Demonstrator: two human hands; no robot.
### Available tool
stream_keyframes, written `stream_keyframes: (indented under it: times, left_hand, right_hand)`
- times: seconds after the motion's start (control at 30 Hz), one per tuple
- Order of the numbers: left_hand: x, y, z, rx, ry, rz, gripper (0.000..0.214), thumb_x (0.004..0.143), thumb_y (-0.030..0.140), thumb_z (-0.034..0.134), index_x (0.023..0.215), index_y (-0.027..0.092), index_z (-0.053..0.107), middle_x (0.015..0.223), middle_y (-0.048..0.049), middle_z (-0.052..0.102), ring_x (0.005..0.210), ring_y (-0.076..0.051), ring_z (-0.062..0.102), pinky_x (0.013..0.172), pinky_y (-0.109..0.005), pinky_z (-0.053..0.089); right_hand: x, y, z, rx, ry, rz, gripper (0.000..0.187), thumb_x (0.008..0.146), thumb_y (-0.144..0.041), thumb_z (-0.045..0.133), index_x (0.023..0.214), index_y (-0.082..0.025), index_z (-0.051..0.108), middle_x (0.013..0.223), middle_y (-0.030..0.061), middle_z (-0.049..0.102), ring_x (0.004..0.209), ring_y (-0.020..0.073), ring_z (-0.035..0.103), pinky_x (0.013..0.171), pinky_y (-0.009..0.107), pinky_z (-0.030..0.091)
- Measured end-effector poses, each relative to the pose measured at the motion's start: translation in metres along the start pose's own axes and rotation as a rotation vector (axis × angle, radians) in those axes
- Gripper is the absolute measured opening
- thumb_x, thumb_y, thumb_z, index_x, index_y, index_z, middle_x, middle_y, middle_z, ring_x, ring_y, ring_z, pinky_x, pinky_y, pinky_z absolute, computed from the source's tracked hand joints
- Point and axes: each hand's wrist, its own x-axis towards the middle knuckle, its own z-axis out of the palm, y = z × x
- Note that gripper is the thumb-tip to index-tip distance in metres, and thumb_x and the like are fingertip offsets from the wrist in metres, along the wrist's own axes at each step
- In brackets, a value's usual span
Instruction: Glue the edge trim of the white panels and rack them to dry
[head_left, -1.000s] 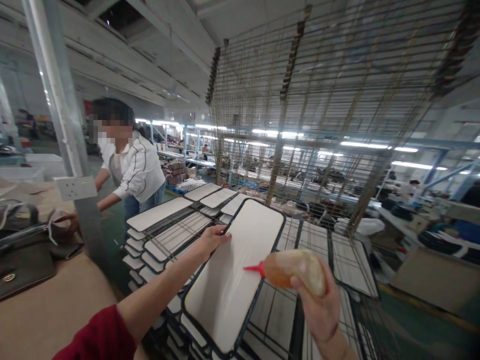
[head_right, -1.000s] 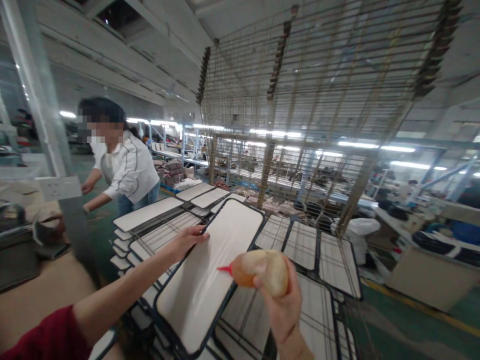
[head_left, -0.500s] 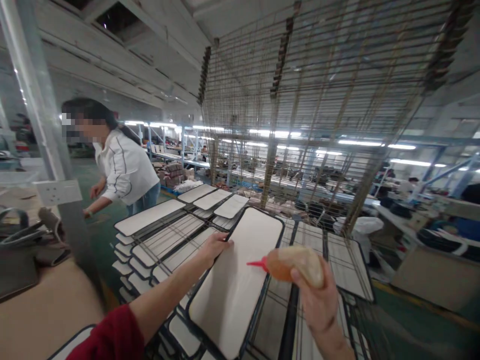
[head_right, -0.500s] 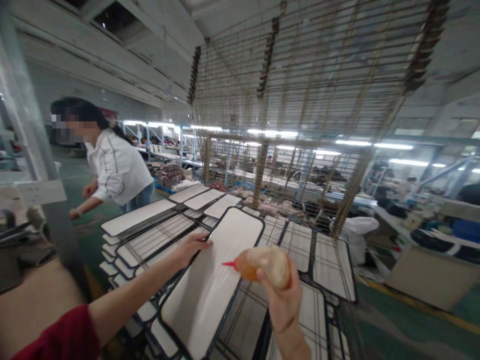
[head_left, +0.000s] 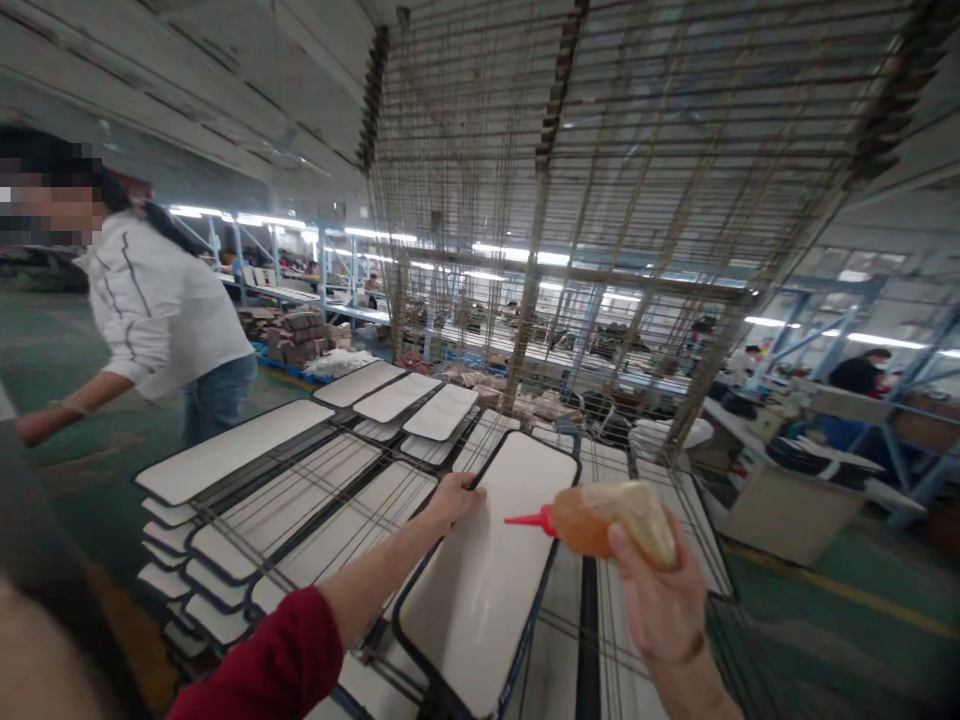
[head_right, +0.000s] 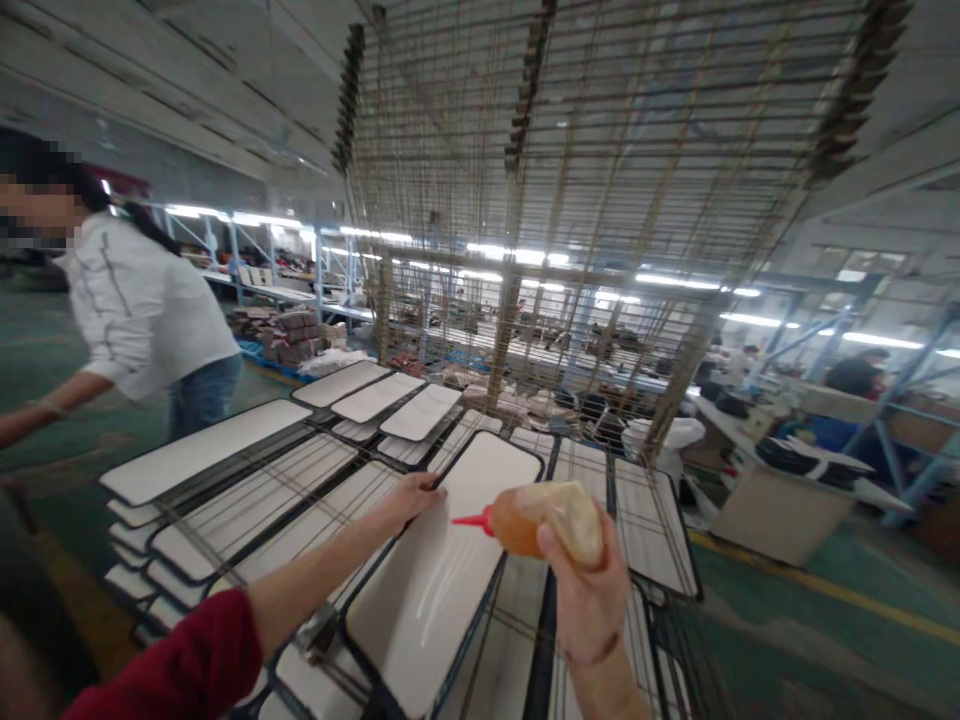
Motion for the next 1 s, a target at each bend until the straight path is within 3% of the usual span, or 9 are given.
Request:
stream_keyframes:
  times: [0.13,0.2,0.4,0.57,0.77,0.87,0.93,1.0]
  left_hand:
    - [0.017,-0.024,0.018,0.256,0.099,0.023,0.045,0.075,0.011,0.064,0.12,0.009,0.055,0.094,-0.0101,0.068,0.097,-0.024,0.063,0.082,-0.03,0.045]
    - [0.018,-0.035,0.028,0.369,0.109,0.039,0.051,0.077,0.008,0.062,0.126,0.008,0.048,0.106,-0.0139,0.066,0.106,-0.024,0.06,0.087,-0.031,0.043]
    - [0.005,-0.043,0.054,0.663,0.143,0.064,0.041,0.078,0.0,0.053,0.116,0.015,0.057,0.124,-0.0145,0.056,0.117,-0.027,0.051,0.093,-0.037,0.039]
    - [0.0,-0.042,0.059,0.824,0.141,0.09,0.023,0.087,0.012,0.049,0.089,0.02,0.07,0.12,-0.0101,0.059,0.118,-0.03,0.048,0.095,-0.043,0.035]
    - [-0.001,-0.027,0.052,0.873,0.065,0.173,0.031,0.079,0.002,0.05,0.08,0.021,0.074,0.114,-0.0102,0.066,0.119,-0.03,0.05,0.1,-0.048,0.033]
    - [-0.008,-0.011,0.037,0.833,0.068,0.207,0.038,0.076,-0.001,0.051,0.098,0.023,0.072,0.109,-0.0079,0.068,0.112,-0.026,0.056,0.097,-0.043,0.04]
    - [-0.022,-0.011,0.018,0.758,0.164,0.225,0.038,0.079,0.004,0.052,0.11,0.022,0.067,0.111,-0.0086,0.066,0.111,-0.024,0.057,0.095,-0.04,0.043]
    - [-0.048,-0.025,-0.005,0.557,0.369,0.237,0.031,0.083,0.014,0.052,0.112,0.019,0.063,0.107,-0.0093,0.064,0.106,-0.023,0.058,0.092,-0.038,0.047]
  right_hand:
    - [0.02,-0.009,-0.012,0.109,0.157,0.023,0.053,0.051,-0.034,0.091,0.095,-0.02,0.065,0.089,-0.0004,0.068,0.08,0.0142,0.063,0.076,0.025,0.055]
    - [0.022,-0.01,-0.017,0.13,0.192,0.052,0.051,0.049,-0.032,0.091,0.092,-0.019,0.066,0.089,0.001,0.068,0.082,0.0162,0.063,0.077,0.028,0.056]
    - [0.019,-0.006,-0.027,0.174,0.28,0.132,0.051,0.052,-0.033,0.089,0.097,-0.022,0.069,0.113,0.0043,0.067,0.119,0.0267,0.056,0.099,0.043,0.049]
    - [0.017,-0.02,-0.024,0.268,0.291,0.248,0.054,0.051,-0.035,0.09,0.1,-0.025,0.07,0.118,0.0017,0.066,0.127,0.0253,0.051,0.1,0.039,0.049]
    - [0.014,-0.037,-0.028,0.42,0.321,0.402,0.054,0.053,-0.032,0.09,0.102,-0.022,0.07,0.118,0.0029,0.067,0.121,0.0239,0.056,0.096,0.034,0.052]
    - [0.012,-0.047,-0.03,0.452,0.349,0.464,0.044,0.059,-0.03,0.086,0.1,-0.023,0.071,0.119,0.002,0.067,0.125,0.0222,0.053,0.1,0.034,0.048]
    - [0.009,-0.055,-0.03,0.446,0.384,0.505,0.038,0.064,-0.03,0.084,0.099,-0.023,0.072,0.121,0.0014,0.066,0.128,0.0208,0.05,0.103,0.032,0.045]
    - [0.007,-0.062,-0.031,0.429,0.401,0.53,0.028,0.072,-0.033,0.079,0.097,-0.023,0.072,0.125,0.0015,0.064,0.13,0.0202,0.048,0.105,0.032,0.044]
